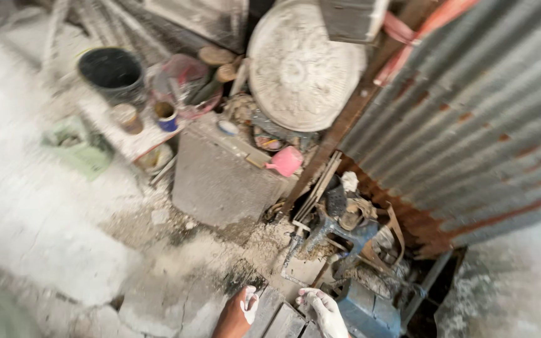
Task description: The person applies a white paste to long rectangular molds using a small roller, then lays strands of white fiberglass roving over the paste and smooths them down by hand. The person repeatedly dips the roller into a bucket of paste and continues the process along the length of the molds.
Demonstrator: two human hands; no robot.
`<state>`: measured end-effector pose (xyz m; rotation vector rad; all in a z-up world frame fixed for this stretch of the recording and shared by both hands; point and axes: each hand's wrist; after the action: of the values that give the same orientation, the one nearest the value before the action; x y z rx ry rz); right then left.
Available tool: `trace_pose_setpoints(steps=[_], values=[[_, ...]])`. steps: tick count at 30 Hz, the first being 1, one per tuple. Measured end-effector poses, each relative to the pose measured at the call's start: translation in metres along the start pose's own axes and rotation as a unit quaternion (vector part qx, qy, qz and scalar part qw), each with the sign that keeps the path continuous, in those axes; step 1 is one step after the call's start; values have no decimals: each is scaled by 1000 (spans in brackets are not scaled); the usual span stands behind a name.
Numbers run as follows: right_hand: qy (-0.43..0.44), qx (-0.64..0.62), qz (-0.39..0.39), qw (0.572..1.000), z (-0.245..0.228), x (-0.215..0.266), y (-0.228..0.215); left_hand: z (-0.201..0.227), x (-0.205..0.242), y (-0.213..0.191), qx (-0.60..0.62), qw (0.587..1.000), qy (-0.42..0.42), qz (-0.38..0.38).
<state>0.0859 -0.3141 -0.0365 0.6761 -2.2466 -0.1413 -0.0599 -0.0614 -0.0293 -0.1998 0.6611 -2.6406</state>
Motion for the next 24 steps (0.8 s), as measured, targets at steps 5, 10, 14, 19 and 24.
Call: trace_pose_setpoints(steps=[5, 10, 14, 19, 24], values=[[67, 15, -52, 996, -14, -26, 13, -39, 14, 45, 26, 990, -129, 49], [18, 166, -73, 983, 10, -113, 22, -114, -55, 77, 42, 979, -193, 59], [-42, 235, -101, 966, 58, -206, 5, -169, -85, 91, 42, 980, -173, 94], [197, 323, 27, 926, 127, -345, -49, -244, -125, 107, 55, 982, -143, 110], [-58, 171, -332, 926, 190, -460, -117, -356, -160, 182, 46, 977, -169, 121]])
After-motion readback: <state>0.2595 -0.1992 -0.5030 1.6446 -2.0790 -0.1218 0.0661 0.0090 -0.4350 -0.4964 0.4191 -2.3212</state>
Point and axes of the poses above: each hand's wrist, its own x-axis away from the middle knuckle, its own y-axis out of the palm, z = x × y, and after that the axes turned 11 degrees about y, right-handed
